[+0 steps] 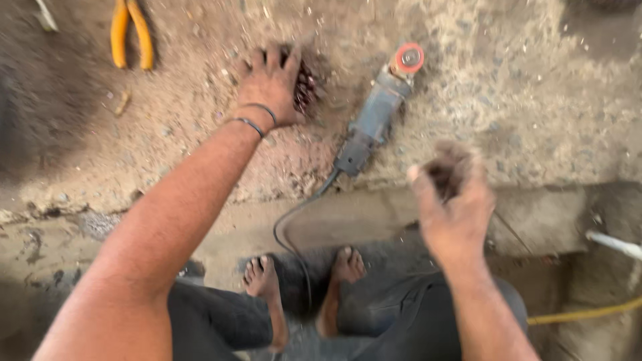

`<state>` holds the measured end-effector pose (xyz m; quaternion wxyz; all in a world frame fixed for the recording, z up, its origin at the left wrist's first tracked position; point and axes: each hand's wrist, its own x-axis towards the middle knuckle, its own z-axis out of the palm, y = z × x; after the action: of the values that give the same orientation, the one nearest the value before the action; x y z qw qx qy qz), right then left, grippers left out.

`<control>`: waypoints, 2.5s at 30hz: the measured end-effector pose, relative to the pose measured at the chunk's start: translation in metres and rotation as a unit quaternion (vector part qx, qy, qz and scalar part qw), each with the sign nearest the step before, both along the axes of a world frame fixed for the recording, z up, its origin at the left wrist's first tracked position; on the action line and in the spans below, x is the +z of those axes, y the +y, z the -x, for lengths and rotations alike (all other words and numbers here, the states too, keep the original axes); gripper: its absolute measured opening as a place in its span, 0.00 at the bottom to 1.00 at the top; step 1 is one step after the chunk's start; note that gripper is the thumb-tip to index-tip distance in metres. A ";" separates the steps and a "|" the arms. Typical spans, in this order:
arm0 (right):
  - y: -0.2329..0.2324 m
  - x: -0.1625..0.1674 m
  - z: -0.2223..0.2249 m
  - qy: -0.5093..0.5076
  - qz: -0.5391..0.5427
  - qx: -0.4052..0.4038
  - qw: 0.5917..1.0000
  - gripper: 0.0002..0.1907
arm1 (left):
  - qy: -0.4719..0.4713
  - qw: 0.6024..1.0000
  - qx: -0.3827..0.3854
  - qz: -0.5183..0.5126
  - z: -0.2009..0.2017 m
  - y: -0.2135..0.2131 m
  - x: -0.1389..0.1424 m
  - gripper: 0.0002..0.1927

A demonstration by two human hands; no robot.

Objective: The person uses an angle grinder to cut through copper windings on a fan stator and then pulls the cut wires out using pliers.

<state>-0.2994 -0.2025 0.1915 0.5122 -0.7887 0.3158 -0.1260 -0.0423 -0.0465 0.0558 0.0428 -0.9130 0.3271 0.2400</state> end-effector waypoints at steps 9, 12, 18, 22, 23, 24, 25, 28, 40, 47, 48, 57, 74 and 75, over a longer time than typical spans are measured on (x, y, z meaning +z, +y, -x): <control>0.054 0.015 0.039 0.118 0.068 0.075 0.988 0.20 | 0.081 0.987 0.136 0.023 -0.001 0.028 0.066 0.68; 0.075 0.016 0.064 0.135 0.065 0.056 0.987 0.17 | 0.109 0.965 0.227 0.069 0.019 0.084 0.101 0.65; 0.164 0.081 0.157 0.187 -0.001 0.056 0.981 0.14 | 0.224 0.899 0.354 0.129 0.125 0.242 0.206 0.43; 0.185 0.150 0.218 0.246 -0.064 0.047 0.966 0.18 | 0.322 0.779 0.534 0.069 0.220 0.362 0.294 0.49; 0.178 0.169 0.230 0.245 -0.046 0.036 0.968 0.18 | 0.278 0.825 0.491 0.035 0.241 0.390 0.313 0.48; 0.171 0.189 0.244 0.248 -0.030 0.025 0.968 0.17 | 0.285 0.790 0.540 0.046 0.264 0.419 0.334 0.54; 0.160 0.208 0.257 0.272 -0.008 0.023 0.962 0.19 | 0.283 0.785 0.551 0.022 0.287 0.449 0.356 0.52; 0.118 0.264 0.282 0.363 -0.044 -0.039 0.930 0.20 | 0.294 0.676 0.676 -0.002 0.340 0.517 0.407 0.53; 0.078 0.376 0.208 0.449 -0.024 -0.005 0.893 0.22 | 0.304 0.537 0.713 0.333 0.328 0.562 0.500 0.29; 0.100 0.365 0.062 0.313 0.064 0.132 0.938 0.17 | 0.317 0.571 0.704 0.279 0.197 0.472 0.519 0.31; 0.100 0.366 0.041 0.306 0.037 0.126 0.943 0.17 | 0.336 0.578 0.684 0.291 0.173 0.458 0.522 0.33; 0.071 0.430 -0.118 0.472 -0.170 -0.066 0.862 0.18 | 0.398 0.651 0.614 0.203 -0.087 0.359 0.584 0.35; 0.030 0.545 -0.354 0.267 -0.194 -0.199 0.923 0.16 | 0.483 0.659 0.449 0.362 -0.470 0.158 0.768 0.32; 0.032 0.548 -0.372 0.260 -0.185 -0.199 0.927 0.16 | 0.509 0.651 0.429 0.366 -0.488 0.140 0.765 0.30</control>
<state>0.0729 -0.1709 0.7395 0.5130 -0.6060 0.6063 0.0445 0.4456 0.0932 0.8211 -0.5754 -0.6281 -0.0689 0.5193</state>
